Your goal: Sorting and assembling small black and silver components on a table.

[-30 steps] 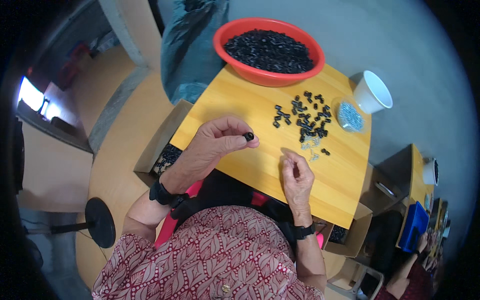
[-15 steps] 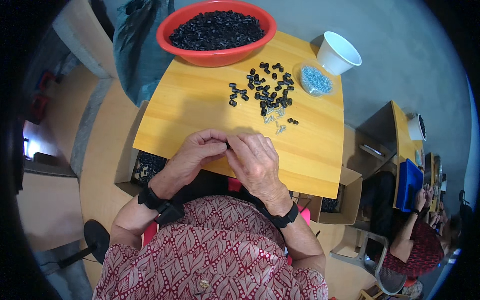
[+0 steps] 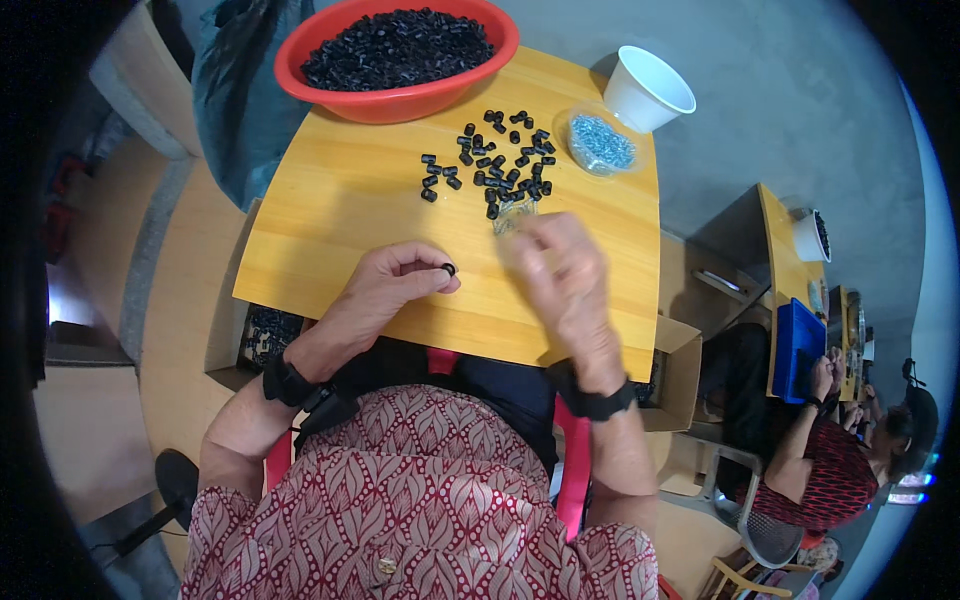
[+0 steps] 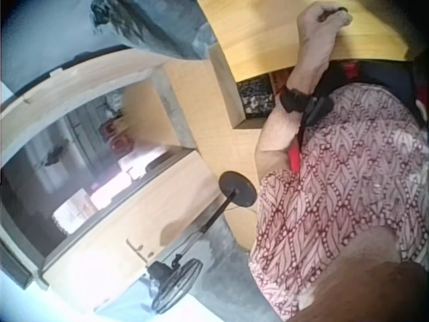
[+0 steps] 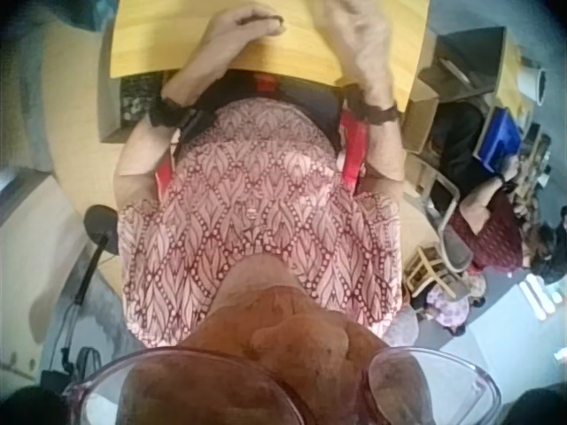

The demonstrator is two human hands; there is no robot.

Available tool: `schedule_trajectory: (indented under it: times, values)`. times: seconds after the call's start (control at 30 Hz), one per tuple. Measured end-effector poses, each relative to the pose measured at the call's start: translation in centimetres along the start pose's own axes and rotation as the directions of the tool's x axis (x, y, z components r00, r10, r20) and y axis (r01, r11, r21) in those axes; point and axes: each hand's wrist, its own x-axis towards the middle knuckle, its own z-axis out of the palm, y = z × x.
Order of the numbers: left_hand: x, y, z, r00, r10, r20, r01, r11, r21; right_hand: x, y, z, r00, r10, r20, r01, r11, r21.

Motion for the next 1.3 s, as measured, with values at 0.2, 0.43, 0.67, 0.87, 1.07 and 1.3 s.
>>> schedule_trajectory:
  times: [0.2,0.43,0.67,0.87,1.07,1.3]
  values:
    - [1.3,-0.5,1.5,0.993,0.109,0.034,-0.112,0.987,0.116,0.2,7.6,-2.3,0.957,0.287,0.049,-0.269,0.935,-0.231]
    - [1.5,-2.0,1.1,0.992,0.122,-0.033,-0.117,0.986,0.119,0.2,6.2,-1.5,0.943,0.325,0.067,-0.301,0.924,-0.236]
    - [1.6,-2.6,0.9,0.985,0.170,-0.027,-0.167,0.982,0.090,-0.3,3.6,-0.3,0.961,0.130,0.243,-0.058,0.957,-0.283]
    - [1.5,-3.0,0.5,0.985,0.175,-0.017,-0.173,0.982,0.074,0.1,3.6,0.7,0.937,-0.099,0.334,0.247,0.865,-0.436]
    - [1.4,-2.8,0.6,0.982,0.190,-0.018,-0.188,0.980,0.069,-0.5,3.6,0.9,0.948,0.245,0.202,-0.268,0.959,0.096]
    - [0.8,-2.0,1.3,0.986,0.163,-0.027,-0.162,0.986,0.044,-1.7,1.8,1.6,0.833,0.467,0.297,-0.522,0.483,0.704]
